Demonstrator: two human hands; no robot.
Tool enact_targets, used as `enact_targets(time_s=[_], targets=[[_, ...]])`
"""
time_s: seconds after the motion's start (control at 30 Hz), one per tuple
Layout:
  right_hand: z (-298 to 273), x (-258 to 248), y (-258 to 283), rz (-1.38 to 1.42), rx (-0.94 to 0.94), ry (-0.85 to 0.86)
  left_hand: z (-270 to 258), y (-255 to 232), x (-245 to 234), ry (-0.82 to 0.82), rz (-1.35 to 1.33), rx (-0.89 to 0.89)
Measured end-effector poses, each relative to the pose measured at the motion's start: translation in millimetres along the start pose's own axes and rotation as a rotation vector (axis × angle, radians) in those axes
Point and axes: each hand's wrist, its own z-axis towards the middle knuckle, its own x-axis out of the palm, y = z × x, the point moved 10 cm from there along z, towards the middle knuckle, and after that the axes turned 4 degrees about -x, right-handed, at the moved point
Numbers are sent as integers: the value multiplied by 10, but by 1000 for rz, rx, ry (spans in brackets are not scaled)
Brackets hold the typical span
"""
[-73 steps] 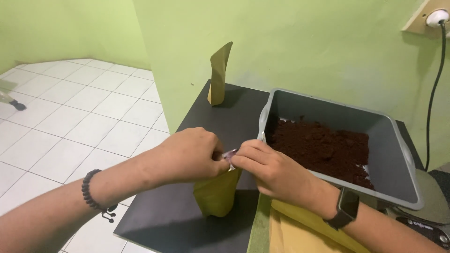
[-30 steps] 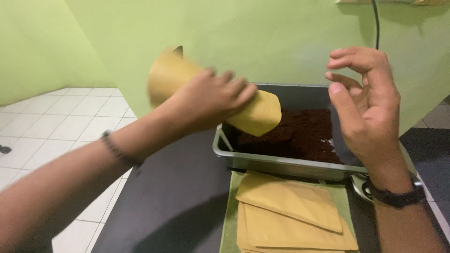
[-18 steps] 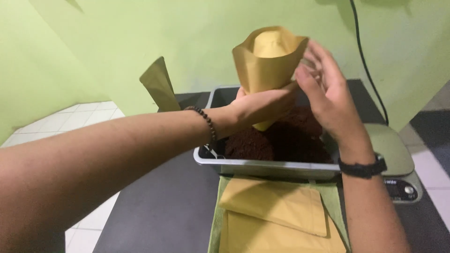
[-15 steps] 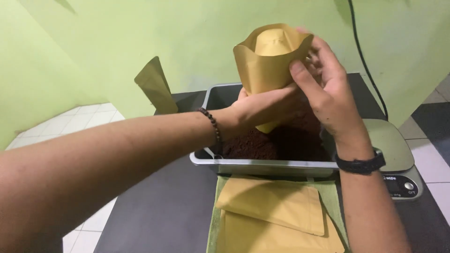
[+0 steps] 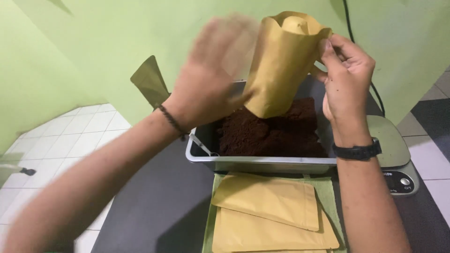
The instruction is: Emptying ground coffee from individual bags into a larger plastic tray for processing or blending.
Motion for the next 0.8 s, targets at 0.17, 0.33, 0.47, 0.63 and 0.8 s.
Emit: enact_targets(time_s=[0.17, 0.33, 0.47, 0.63, 0.8], targets=[[-138, 189, -24, -73, 15, 8, -26, 435, 688, 80, -1049, -714], [-131, 257, 38, -148, -89, 129, -159, 464, 948, 50, -1319, -1022], [-120, 314, 163, -239, -113, 59, -301, 622, 1011, -54, -1402, -1046], [-38, 619, 339, -389, -237, 202, -175, 617, 968, 43, -1431, -1059], [258, 400, 283, -565, -234, 130, -236, 863, 1071, -49, -1473, -1140]])
